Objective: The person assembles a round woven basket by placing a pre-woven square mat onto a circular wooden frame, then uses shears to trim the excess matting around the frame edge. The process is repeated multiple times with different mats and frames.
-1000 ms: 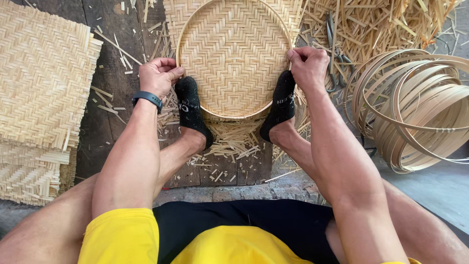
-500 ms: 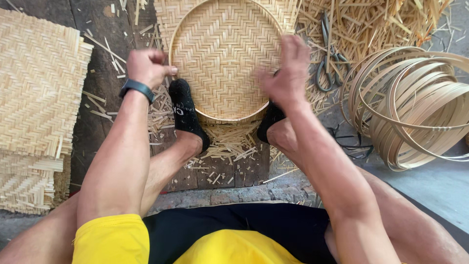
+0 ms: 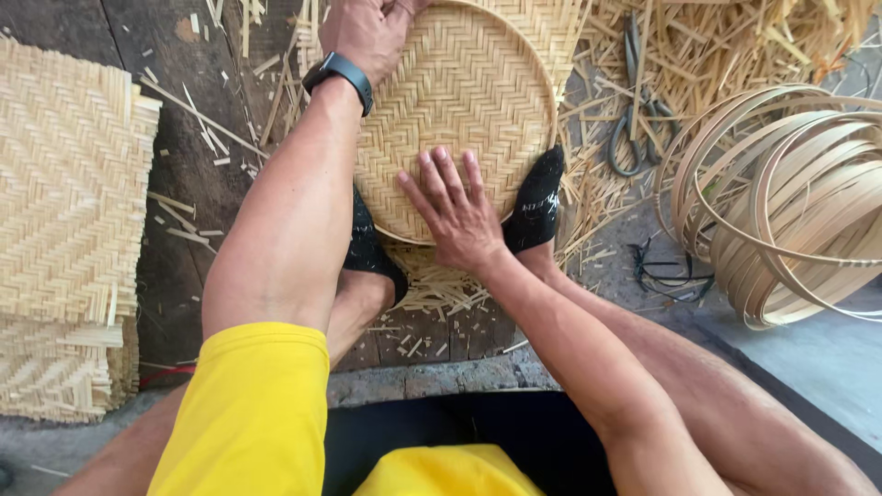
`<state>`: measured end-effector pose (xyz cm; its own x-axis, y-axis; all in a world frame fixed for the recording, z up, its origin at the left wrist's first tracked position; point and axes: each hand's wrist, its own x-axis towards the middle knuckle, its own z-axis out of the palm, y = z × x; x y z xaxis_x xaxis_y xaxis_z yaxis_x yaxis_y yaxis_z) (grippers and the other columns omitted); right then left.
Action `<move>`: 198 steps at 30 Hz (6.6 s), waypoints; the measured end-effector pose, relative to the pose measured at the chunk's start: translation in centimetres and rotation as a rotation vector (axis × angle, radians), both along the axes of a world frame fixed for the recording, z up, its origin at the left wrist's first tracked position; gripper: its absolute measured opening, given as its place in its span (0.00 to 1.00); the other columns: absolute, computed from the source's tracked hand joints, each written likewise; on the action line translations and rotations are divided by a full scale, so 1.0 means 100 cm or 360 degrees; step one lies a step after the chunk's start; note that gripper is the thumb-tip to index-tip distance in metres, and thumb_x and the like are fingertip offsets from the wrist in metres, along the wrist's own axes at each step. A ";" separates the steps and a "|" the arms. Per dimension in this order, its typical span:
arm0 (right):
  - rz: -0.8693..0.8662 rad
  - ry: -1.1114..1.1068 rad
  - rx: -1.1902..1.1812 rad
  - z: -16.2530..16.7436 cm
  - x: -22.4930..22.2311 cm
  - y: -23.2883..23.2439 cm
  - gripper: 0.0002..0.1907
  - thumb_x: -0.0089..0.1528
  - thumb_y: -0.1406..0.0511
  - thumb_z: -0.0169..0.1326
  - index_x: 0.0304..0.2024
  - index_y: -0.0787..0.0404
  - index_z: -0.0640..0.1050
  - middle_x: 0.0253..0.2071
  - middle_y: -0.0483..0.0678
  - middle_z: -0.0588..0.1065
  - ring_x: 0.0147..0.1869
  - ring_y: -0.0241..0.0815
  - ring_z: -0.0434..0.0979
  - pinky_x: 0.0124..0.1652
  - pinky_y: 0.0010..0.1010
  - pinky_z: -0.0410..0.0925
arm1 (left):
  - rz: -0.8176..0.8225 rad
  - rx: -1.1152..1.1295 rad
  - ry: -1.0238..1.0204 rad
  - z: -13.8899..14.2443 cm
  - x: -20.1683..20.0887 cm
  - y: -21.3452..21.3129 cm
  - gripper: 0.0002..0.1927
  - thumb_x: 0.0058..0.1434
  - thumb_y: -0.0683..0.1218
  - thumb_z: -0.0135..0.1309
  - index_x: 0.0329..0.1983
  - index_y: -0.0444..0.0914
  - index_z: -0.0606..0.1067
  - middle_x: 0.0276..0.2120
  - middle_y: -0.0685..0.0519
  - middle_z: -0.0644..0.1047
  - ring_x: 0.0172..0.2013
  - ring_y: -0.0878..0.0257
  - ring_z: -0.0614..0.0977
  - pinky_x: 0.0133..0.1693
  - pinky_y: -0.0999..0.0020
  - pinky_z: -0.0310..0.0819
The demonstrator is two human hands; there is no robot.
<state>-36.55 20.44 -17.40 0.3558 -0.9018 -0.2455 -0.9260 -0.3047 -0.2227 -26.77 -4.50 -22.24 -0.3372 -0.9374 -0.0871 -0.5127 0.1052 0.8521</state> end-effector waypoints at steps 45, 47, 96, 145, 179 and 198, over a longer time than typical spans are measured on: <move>-0.1277 -0.0664 -0.0207 -0.038 -0.139 -0.139 0.27 0.74 0.50 0.42 0.33 0.59 0.81 0.30 0.52 0.76 0.37 0.47 0.74 0.39 0.41 0.71 | -0.0149 0.0678 -0.0116 -0.010 -0.001 -0.026 0.22 0.67 0.63 0.53 0.47 0.43 0.83 0.48 0.50 0.81 0.48 0.61 0.80 0.54 0.58 0.71; -0.1266 -0.0607 -0.0218 -0.034 -0.138 -0.138 0.32 0.74 0.48 0.38 0.29 0.62 0.79 0.30 0.52 0.76 0.38 0.47 0.75 0.41 0.43 0.70 | 0.0128 -0.0089 -0.0206 -0.013 0.013 -0.010 0.25 0.69 0.63 0.52 0.40 0.37 0.81 0.44 0.45 0.80 0.46 0.56 0.79 0.45 0.62 0.78; -0.1828 -0.2941 0.0195 0.013 -0.159 -0.037 0.37 0.75 0.43 0.29 0.55 0.71 0.71 0.54 0.60 0.75 0.63 0.53 0.72 0.66 0.44 0.61 | 0.0994 0.0278 0.1759 0.031 0.096 0.106 0.21 0.76 0.55 0.51 0.36 0.38 0.60 0.37 0.48 0.71 0.42 0.57 0.75 0.54 0.52 0.74; -0.1922 -0.0054 0.0429 -0.072 -0.277 0.012 0.44 0.55 0.55 0.69 0.64 0.70 0.65 0.63 0.66 0.62 0.68 0.61 0.62 0.68 0.50 0.59 | -0.0025 -0.0150 -0.0692 0.021 -0.087 0.187 0.64 0.46 0.64 0.63 0.74 0.27 0.44 0.75 0.32 0.39 0.75 0.39 0.39 0.72 0.38 0.32; -0.1308 -0.0168 0.0556 0.012 -0.207 0.054 0.33 0.65 0.44 0.52 0.53 0.67 0.71 0.47 0.58 0.71 0.49 0.51 0.73 0.49 0.43 0.69 | -0.0124 -0.0307 -0.0674 0.018 -0.080 0.203 0.56 0.54 0.57 0.62 0.78 0.44 0.43 0.77 0.38 0.39 0.76 0.40 0.37 0.71 0.32 0.31; -0.0967 0.0173 0.0041 -0.055 -0.240 -0.007 0.27 0.64 0.46 0.54 0.38 0.65 0.80 0.38 0.60 0.75 0.36 0.47 0.76 0.33 0.40 0.71 | -0.0407 -0.0189 -0.0479 0.020 -0.063 0.195 0.61 0.46 0.49 0.63 0.80 0.45 0.44 0.80 0.54 0.41 0.77 0.44 0.36 0.73 0.36 0.30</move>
